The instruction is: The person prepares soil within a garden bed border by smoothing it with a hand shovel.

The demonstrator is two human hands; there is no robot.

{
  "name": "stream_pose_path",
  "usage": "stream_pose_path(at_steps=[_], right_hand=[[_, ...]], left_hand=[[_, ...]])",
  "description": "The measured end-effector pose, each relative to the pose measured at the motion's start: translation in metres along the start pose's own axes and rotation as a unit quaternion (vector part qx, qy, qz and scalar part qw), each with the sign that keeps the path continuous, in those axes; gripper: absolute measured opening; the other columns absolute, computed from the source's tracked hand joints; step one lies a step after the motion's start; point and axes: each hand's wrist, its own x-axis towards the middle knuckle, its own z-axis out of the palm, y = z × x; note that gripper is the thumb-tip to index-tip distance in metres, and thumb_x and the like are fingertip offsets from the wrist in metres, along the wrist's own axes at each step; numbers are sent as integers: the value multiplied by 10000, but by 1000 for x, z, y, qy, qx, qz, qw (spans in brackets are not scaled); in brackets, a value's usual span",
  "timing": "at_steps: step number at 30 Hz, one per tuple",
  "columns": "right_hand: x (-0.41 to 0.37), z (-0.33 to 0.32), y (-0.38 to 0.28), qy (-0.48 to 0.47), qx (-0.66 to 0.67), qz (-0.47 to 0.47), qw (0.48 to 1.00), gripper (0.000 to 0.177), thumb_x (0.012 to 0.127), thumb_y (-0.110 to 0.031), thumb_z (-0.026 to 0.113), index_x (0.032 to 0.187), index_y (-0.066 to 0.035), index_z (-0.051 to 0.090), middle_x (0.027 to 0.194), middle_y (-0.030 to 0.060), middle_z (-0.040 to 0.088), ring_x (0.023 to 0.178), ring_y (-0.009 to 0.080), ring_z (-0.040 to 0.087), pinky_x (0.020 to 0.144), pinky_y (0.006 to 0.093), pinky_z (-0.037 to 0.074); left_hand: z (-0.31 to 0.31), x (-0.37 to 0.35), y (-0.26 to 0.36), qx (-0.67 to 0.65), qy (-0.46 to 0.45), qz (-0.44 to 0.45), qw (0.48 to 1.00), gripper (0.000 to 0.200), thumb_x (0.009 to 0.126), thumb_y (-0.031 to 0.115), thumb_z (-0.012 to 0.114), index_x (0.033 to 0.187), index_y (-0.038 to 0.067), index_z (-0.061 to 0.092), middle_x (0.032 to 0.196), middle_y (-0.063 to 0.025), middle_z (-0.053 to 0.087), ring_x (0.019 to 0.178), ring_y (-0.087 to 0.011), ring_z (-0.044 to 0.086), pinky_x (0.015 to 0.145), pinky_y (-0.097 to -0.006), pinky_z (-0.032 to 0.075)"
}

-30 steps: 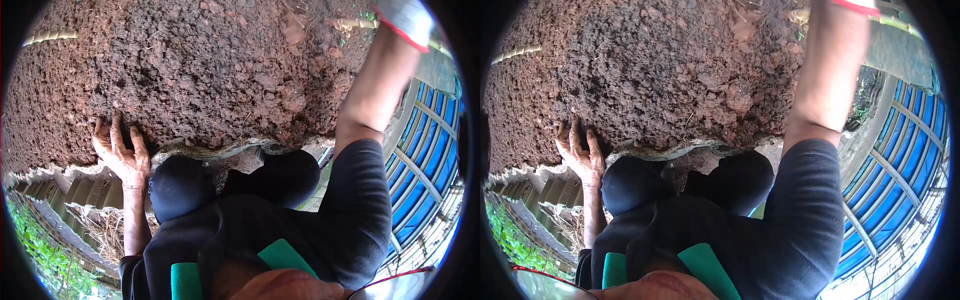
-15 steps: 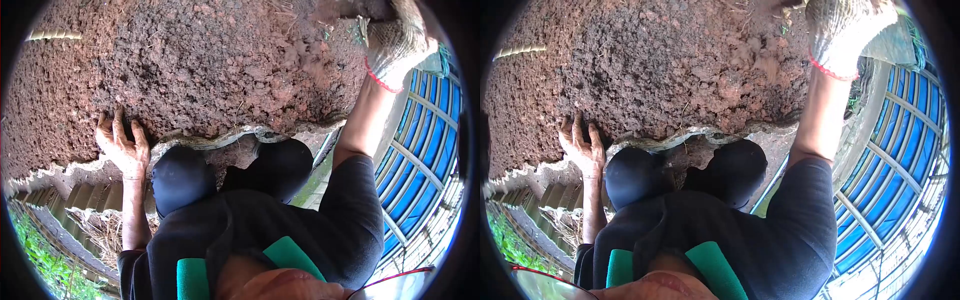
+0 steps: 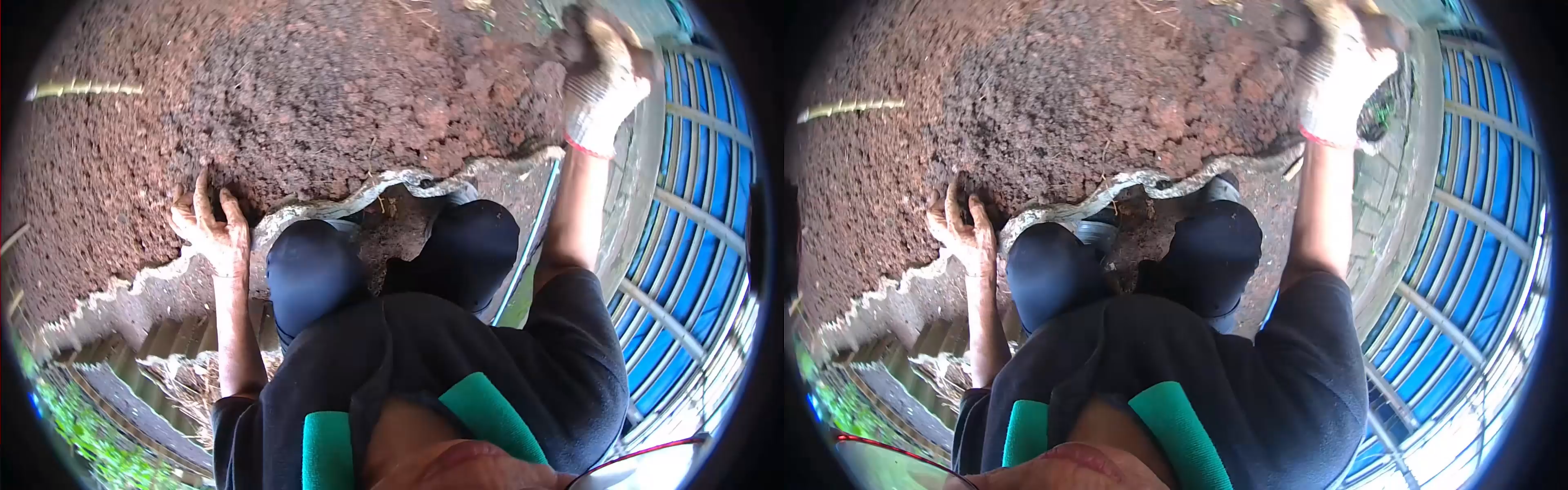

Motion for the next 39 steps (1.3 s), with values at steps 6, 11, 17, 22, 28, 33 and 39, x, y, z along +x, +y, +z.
stream_pose_path(at_steps=[6,11,17,22,28,33,39], right_hand=[[-22,-56,-11,133,-4,-29,991,150,852,-67,705,941,54,693,843,141,705,726,216,693,670,345,591],[-64,-56,51,172,-41,153,972,303,837,-102,755,1073,61,656,927,134,709,759,188,684,776,335,579],[-90,-106,-23,-167,-97,197,961,423,819,-205,807,1179,-22,679,1102,60,699,982,192,682,864,324,556],[-134,-142,-37,-231,-349,53,907,484,797,-182,816,1241,-52,673,1323,91,625,1117,242,653,906,337,557],[-207,-171,-28,-57,130,428,892,682,817,-158,737,1424,15,479,1289,184,620,1069,276,670,850,332,570],[-192,-146,-45,9,322,476,819,662,880,-205,702,1453,-14,432,1207,206,629,995,336,694,812,457,598],[-147,-192,-30,-120,47,521,843,383,883,-211,701,1223,-40,654,1206,163,679,938,318,716,708,431,600]], left_hand=[[1,83,130,-214,-147,215,941,438,860,231,736,1255,55,664,1289,-220,538,1192,-318,545,971,-465,504],[89,85,216,-97,-277,354,888,639,898,406,694,1403,47,535,1175,-193,494,1070,-360,506,926,-437,498],[95,95,236,-90,-346,344,868,585,895,334,710,1348,1,550,1222,-237,500,1168,-416,506,977,-487,476],[88,96,240,-83,-375,305,871,709,861,346,747,1442,44,476,1227,-277,488,1182,-438,511,1013,-483,463],[74,101,275,-139,-413,257,863,811,822,361,794,1487,70,432,1413,-304,382,1217,-465,520,1036,-484,481],[91,89,267,0,-410,258,875,652,812,292,789,1334,-21,556,1403,-339,386,1238,-548,479,970,-488,525],[103,96,278,54,-415,220,881,648,774,364,803,1268,-15,624,1485,-343,302,1241,-508,496,1016,-473,495]])
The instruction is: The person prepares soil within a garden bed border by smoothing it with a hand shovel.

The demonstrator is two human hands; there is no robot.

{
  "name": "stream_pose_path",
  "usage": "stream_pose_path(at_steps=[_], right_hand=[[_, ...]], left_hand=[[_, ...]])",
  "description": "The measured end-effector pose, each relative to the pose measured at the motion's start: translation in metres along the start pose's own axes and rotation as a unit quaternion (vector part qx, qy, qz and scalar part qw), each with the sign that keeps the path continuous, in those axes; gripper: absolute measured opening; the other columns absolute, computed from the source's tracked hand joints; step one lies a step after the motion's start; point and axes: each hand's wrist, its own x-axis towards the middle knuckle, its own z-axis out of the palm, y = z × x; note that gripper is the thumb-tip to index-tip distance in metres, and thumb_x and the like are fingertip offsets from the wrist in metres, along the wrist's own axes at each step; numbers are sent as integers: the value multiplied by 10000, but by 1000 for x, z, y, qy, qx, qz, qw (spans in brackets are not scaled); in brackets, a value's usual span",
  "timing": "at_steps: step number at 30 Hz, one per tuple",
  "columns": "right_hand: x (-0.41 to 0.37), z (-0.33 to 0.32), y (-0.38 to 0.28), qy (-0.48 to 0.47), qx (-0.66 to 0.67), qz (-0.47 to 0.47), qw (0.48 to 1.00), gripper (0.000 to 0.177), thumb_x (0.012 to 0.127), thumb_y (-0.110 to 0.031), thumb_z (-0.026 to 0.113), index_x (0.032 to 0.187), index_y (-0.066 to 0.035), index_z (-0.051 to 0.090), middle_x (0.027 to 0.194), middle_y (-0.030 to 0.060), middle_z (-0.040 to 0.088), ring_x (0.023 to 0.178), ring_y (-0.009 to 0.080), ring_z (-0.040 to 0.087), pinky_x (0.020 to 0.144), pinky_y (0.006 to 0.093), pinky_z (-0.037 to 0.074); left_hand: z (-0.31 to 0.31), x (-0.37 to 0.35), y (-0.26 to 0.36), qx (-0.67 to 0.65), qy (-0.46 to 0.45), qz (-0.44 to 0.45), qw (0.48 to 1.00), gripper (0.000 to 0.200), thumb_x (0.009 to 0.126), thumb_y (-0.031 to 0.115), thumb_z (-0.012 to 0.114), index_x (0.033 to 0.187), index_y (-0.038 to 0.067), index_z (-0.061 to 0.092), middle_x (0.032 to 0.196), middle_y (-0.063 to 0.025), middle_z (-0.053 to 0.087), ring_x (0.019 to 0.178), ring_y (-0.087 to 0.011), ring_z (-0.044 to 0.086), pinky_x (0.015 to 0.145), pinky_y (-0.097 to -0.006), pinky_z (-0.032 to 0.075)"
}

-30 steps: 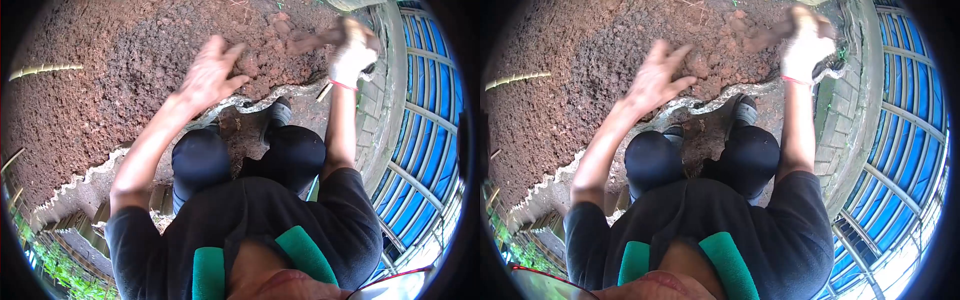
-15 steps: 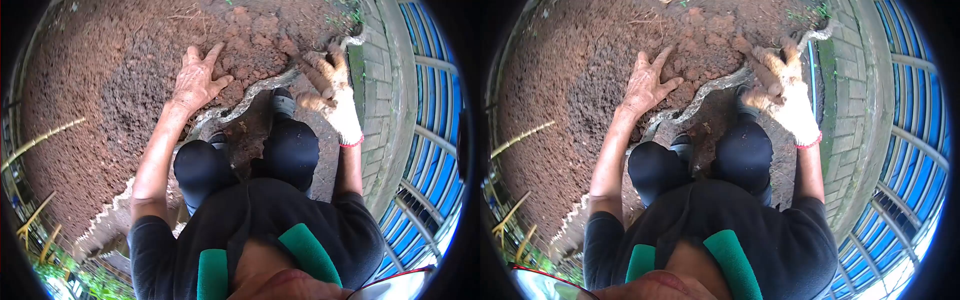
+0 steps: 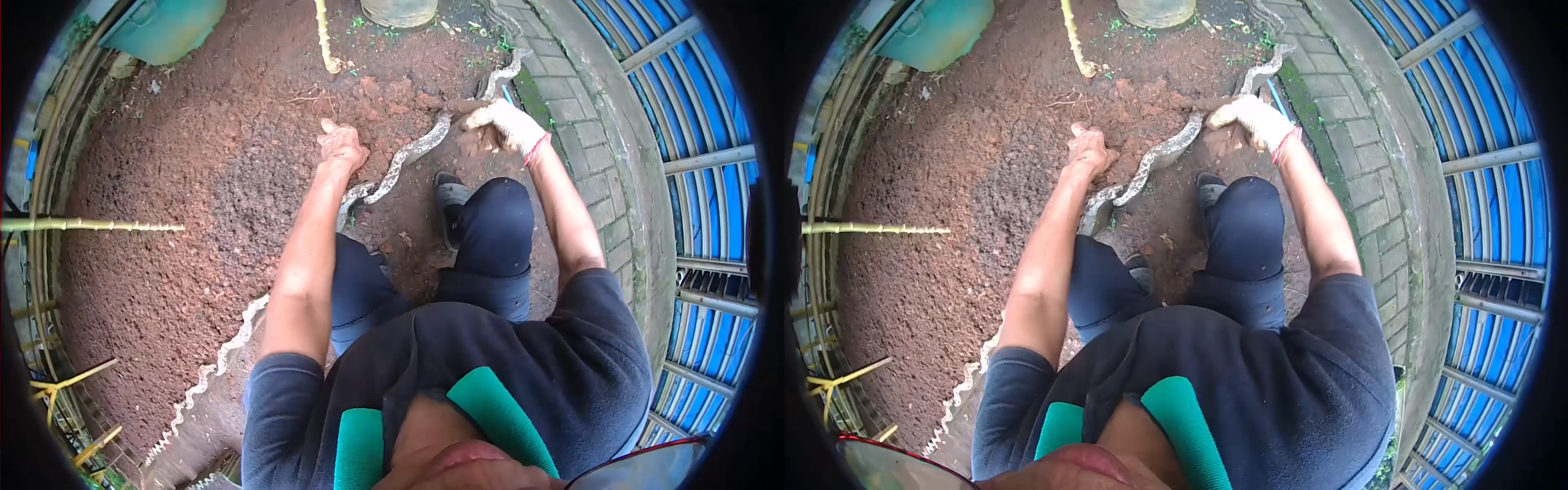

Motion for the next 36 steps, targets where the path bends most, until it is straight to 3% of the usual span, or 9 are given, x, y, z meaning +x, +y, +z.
stream_pose_path(at_steps=[4,8,10,15,19,23,24,27,36], right_hand=[[-4,18,-44,-48,83,29,995,365,913,-320,670,1154,-47,682,1264,141,669,1078,281,653,853,489,546],[-6,68,-40,117,-472,-1,874,402,888,-354,660,1069,-1,724,1052,151,741,933,235,687,783,388,535],[29,54,11,179,-409,-50,894,377,853,-341,673,994,3,736,911,196,733,834,285,692,739,415,518],[-13,86,12,331,-381,-178,845,250,802,-240,723,884,-6,691,766,134,657,666,246,641,561,392,483],[-61,134,-5,500,-551,-378,551,451,803,-286,703,1107,43,647,808,194,692,816,334,709,763,408,556],[-24,146,54,423,-715,-111,545,453,866,-205,593,1214,81,551,829,163,669,746,293,721,673,407,588],[-4,125,92,378,-775,-150,483,378,880,-193,558,1155,66,558,809,177,667,722,329,716,636,410,584],[-14,110,60,335,-689,-164,621,354,877,-188,547,1150,36,575,877,184,688,756,346,714,670,449,581],[-24,126,88,334,-689,-177,618,508,830,-185,612,1250,88,527,861,219,678,727,361,710,645,429,582]], left_hand=[[29,-10,-9,-48,82,-7,995,678,733,407,838,1242,4,642,1448,-340,342,1229,-493,497,1035,-478,467],[10,-36,-21,-158,117,-25,980,687,692,405,882,1177,-27,660,1395,-309,397,1227,-470,505,1017,-461,482],[5,-37,-33,-243,140,-55,958,635,692,350,895,1120,-69,683,1427,-316,376,1232,-460,509,980,-445,513],[12,-23,-81,-636,200,-140,732,428,668,294,928,681,-55,681,596,-91,655,472,-182,599,457,-300,517],[-11,-39,-80,-793,97,-184,573,336,837,261,822,1025,19,685,964,-122,708,647,-201,658,439,-253,502],[-8,-35,-76,-836,90,-173,513,319,819,227,835,1026,32,689,952,-105,700,770,-217,664,477,-294,551],[-7,-36,-75,-842,83,-169,506,323,819,222,835,1030,27,687,965,-109,698,773,-220,664,483,-299,554],[-16,-52,-70,-860,79,-139,485,340,813,186,836,1046,-2,676,1026,-128,690,773,-230,665,496,-310,560],[-7,-49,-71,-746,53,-92,658,252,816,47,733,1028,-71,666,1005,-164,713,865,-236,705,632,-333,636]])
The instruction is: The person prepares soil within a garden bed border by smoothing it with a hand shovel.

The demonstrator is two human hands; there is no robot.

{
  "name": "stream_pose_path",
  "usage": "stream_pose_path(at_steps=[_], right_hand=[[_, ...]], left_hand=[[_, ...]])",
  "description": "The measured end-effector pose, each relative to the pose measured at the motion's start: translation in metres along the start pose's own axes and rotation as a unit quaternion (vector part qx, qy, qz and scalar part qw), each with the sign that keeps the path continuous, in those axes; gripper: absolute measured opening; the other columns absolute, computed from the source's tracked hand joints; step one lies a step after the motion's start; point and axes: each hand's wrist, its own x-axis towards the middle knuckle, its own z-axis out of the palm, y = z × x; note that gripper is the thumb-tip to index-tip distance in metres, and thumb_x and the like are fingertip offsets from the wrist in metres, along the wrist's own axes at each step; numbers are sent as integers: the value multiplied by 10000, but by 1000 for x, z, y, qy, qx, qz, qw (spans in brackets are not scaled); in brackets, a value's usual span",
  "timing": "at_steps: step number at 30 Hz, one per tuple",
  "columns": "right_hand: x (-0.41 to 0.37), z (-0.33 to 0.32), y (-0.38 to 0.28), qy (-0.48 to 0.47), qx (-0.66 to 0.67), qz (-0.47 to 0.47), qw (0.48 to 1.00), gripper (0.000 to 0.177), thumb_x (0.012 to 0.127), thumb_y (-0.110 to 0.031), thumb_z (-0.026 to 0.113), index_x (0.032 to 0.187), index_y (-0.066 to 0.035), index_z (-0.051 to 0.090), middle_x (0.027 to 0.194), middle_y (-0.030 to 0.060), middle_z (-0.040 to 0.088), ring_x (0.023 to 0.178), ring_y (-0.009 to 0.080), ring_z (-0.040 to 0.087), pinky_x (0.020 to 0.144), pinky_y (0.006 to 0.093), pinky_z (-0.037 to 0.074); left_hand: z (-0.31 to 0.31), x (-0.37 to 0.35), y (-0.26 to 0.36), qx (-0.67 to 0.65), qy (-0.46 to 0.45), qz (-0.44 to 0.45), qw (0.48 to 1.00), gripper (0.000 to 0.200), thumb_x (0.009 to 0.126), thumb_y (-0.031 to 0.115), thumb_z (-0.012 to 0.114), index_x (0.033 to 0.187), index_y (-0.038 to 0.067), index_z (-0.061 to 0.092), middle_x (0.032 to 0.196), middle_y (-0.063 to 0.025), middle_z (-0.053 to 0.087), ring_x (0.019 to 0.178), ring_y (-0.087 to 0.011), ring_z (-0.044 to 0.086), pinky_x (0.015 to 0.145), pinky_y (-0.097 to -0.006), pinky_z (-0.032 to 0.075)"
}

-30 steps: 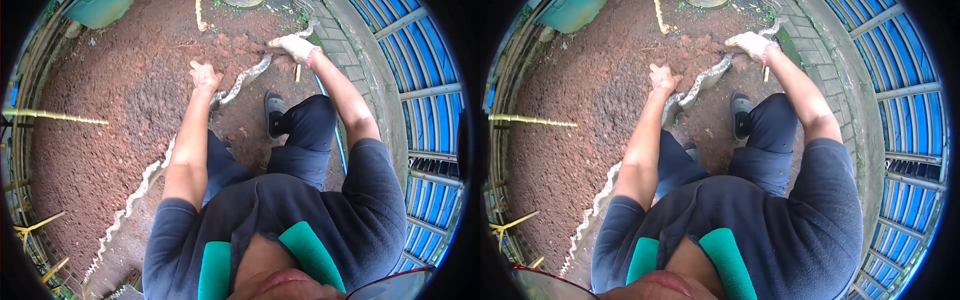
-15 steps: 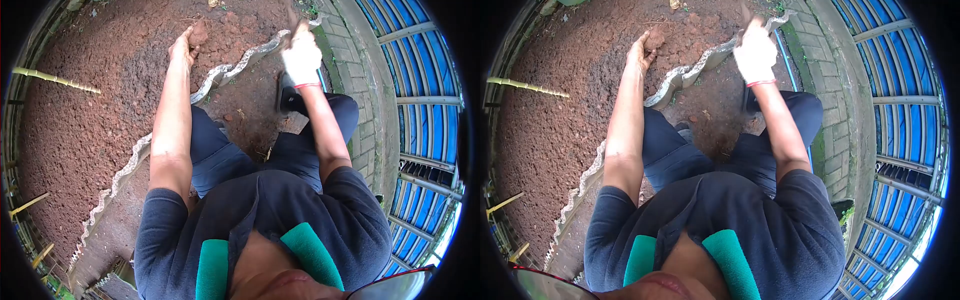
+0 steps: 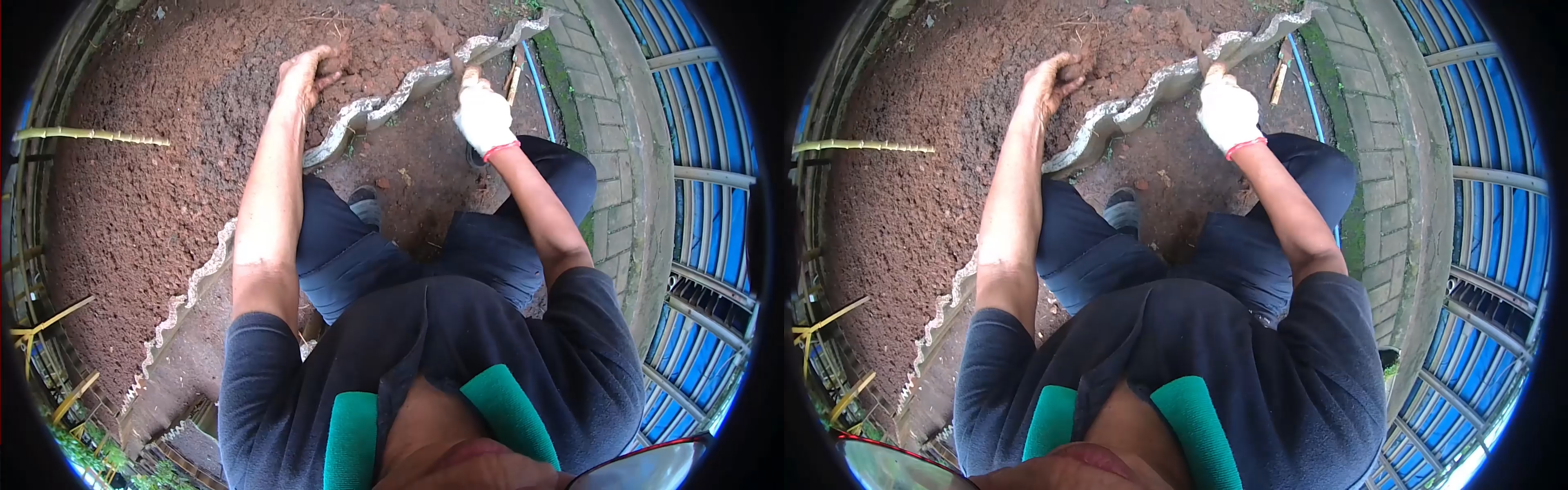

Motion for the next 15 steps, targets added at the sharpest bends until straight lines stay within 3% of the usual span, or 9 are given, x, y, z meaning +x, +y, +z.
stream_pose_path(at_steps=[3,4,5,6,7,8,11,13,15], right_hand=[[23,-16,22,9,263,38,964,365,817,-296,671,1001,20,664,951,263,690,915,428,670,825,453,532],[28,-20,30,-64,337,75,936,380,796,-327,699,932,29,686,933,268,688,912,418,670,810,450,520],[28,-23,33,-53,348,73,933,382,787,-326,711,926,29,691,918,264,690,899,413,671,799,447,519],[26,-28,31,-44,362,67,929,383,778,-326,722,920,28,697,903,261,692,887,407,671,788,444,517],[24,-43,25,-15,347,40,937,384,769,-307,731,956,27,703,865,254,692,861,387,681,771,436,523],[22,-70,17,-65,348,64,933,403,770,-306,740,1013,14,715,882,242,700,854,360,694,769,415,532],[29,-100,13,-13,371,-3,928,469,790,-324,738,1121,6,708,952,227,714,877,344,707,806,387,547],[46,-113,17,-6,345,-90,934,490,810,-290,739,1184,19,670,880,171,700,758,245,680,685,346,537],[67,-129,12,-88,306,-135,938,519,829,-256,740,1247,32,631,808,116,686,639,146,653,563,304,526]], left_hand=[[4,-1,-9,11,2,45,999,211,829,35,705,1000,-83,664,915,-183,720,745,-230,714,593,-319,627],[6,-2,-12,14,4,59,998,199,834,30,696,991,-87,663,886,-189,723,705,-228,717,580,-314,623],[8,-1,-15,27,21,59,998,187,829,22,704,967,-96,656,814,-182,720,606,-220,699,572,-308,617],[10,-3,-12,32,22,53,998,173,845,25,697,968,-93,662,851,-179,721,642,-218,703,598,-311,621],[13,-7,-7,38,25,43,998,160,861,27,689,969,-90,668,889,-177,722,678,-216,708,624,-313,624],[14,-9,-4,45,28,30,998,149,877,30,682,970,-87,675,926,-174,724,714,-214,712,650,-316,628],[7,-25,8,147,2,116,982,221,914,53,663,1073,-99,673,918,-152,735,707,-202,712,664,-286,596],[-5,-36,11,265,9,117,957,247,908,54,669,1115,-81,671,924,-149,738,712,-188,710,655,-279,587],[-23,-43,16,420,-7,69,905,277,902,56,677,1153,-60,669,946,-153,741,730,-171,710,651,-268,581]])
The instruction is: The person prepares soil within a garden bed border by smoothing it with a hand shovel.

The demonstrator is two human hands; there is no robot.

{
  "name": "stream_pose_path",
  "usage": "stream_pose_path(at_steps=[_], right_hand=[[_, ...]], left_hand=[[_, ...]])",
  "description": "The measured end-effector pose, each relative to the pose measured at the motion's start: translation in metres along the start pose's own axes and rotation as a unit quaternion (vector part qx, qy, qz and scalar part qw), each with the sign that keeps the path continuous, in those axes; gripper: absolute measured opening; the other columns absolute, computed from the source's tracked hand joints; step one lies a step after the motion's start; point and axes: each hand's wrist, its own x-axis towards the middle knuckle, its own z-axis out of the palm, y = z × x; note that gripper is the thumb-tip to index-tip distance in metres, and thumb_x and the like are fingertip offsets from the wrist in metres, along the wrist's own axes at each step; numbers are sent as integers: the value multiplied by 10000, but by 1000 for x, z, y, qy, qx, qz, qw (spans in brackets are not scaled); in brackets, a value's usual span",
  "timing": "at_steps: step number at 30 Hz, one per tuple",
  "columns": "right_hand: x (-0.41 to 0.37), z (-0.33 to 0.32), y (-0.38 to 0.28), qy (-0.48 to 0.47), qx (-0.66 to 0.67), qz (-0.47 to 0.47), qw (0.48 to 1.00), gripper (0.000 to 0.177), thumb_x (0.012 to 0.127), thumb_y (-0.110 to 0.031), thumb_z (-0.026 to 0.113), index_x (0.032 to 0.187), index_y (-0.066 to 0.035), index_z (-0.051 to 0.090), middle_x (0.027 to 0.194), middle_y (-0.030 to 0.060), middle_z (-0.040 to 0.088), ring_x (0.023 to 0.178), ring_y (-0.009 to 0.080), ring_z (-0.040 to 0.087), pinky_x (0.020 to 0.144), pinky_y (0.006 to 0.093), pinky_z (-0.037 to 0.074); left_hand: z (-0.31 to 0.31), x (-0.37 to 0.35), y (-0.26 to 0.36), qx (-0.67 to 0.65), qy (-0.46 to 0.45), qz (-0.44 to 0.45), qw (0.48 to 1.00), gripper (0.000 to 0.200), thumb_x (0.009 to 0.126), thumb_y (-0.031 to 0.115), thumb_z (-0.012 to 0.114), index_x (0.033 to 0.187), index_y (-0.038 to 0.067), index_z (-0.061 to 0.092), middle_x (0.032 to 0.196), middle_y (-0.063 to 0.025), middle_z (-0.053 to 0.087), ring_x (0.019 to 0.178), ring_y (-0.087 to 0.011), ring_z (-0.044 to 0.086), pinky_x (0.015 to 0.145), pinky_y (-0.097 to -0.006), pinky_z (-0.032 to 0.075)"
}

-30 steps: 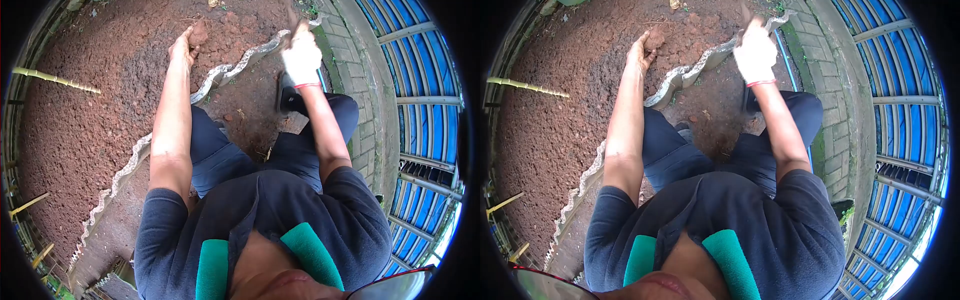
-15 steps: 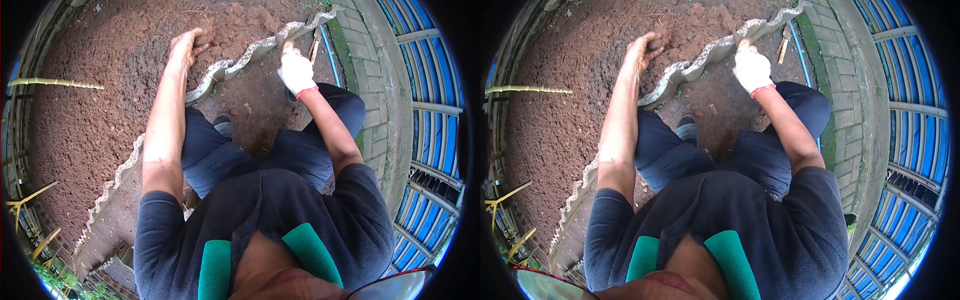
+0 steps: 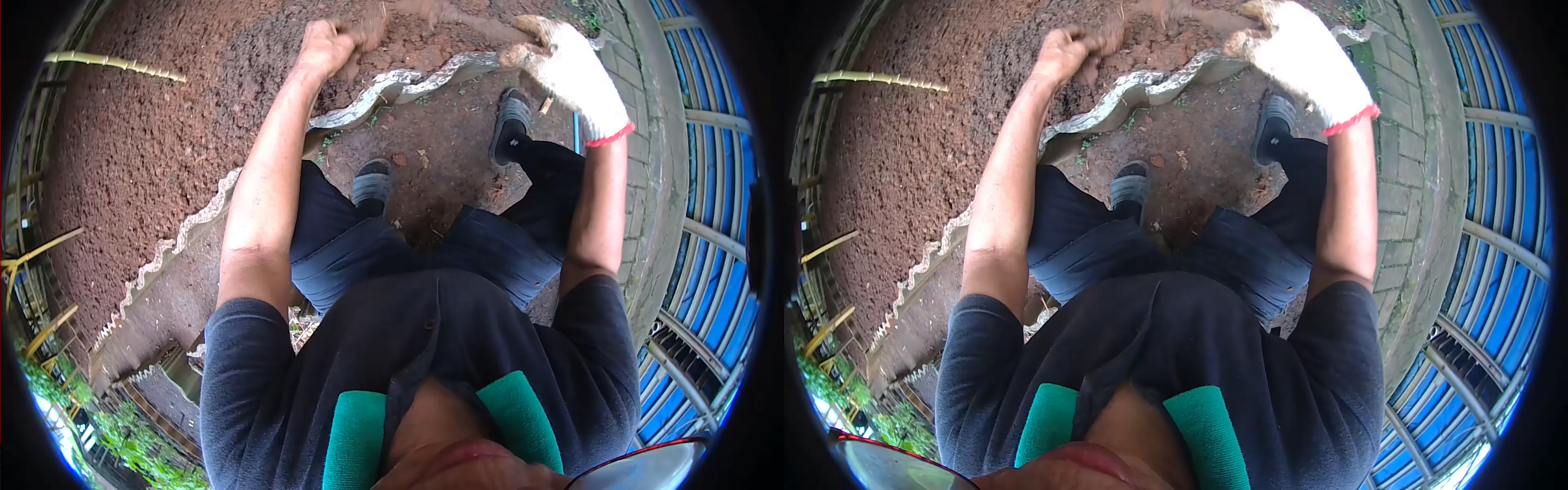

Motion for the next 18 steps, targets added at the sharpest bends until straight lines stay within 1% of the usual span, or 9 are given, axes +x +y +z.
stream_pose_path(at_steps=[1,4,8,12,13,14,15,16,18], right_hand=[[7,-5,-11,-62,26,58,996,518,809,-269,743,1228,20,647,863,145,698,689,192,680,624,342,552],[34,12,10,14,-158,-213,964,554,749,-305,747,1207,-3,672,995,201,694,877,311,694,805,411,546],[33,12,-6,-83,-93,-24,992,564,707,-320,745,1179,-17,689,1058,230,679,1012,382,650,906,432,510],[10,38,24,-112,-183,-30,976,510,744,-327,701,1122,16,689,1081,244,673,1036,396,652,909,471,518],[1,52,32,-28,-94,-69,993,460,756,-272,761,1090,33,673,815,194,656,774,331,670,700,410,537],[-8,50,39,-103,99,110,984,399,792,-252,758,1057,36,677,731,140,626,655,253,636,585,361,501],[-19,40,17,-168,284,279,902,343,828,-231,756,1024,39,680,647,87,596,536,176,601,470,311,465],[-33,44,5,-70,336,287,894,258,872,-185,739,1001,31,679,582,7,536,435,63,490,375,235,364],[-45,35,-12,36,284,181,941,263,883,-178,732,1016,41,677,590,28,567,441,88,507,393,249,393]], left_hand=[[6,6,-17,-5,33,-15,999,338,877,116,725,1178,-29,677,961,-144,749,747,-149,706,681,-266,569],[-1,14,-40,48,52,62,996,443,792,220,808,1156,-9,700,982,-139,752,851,-196,706,804,-335,554],[-9,1,-22,112,40,102,988,492,728,265,846,1112,-15,718,958,-167,746,923,-246,699,884,-378,527],[3,0,-22,159,74,107,979,493,713,300,864,1066,-18,732,929,-170,745,889,-239,703,856,-352,531],[6,-1,-21,162,85,91,979,490,714,303,867,1062,-16,734,931,-162,748,881,-230,703,849,-344,532],[10,-4,-21,108,96,86,986,481,717,301,866,1056,-14,737,922,-150,751,860,-215,702,831,-337,536],[13,-9,-18,54,110,83,989,471,720,300,866,1050,-12,740,914,-138,754,839,-200,700,812,-330,539],[16,-14,-14,-1,125,78,989,462,723,299,866,1044,-9,742,905,-126,757,817,-185,698,793,-323,542],[21,-10,-31,72,191,97,974,470,725,307,865,1043,-15,740,889,-139,760,784,-189,706,768,-313,546]])
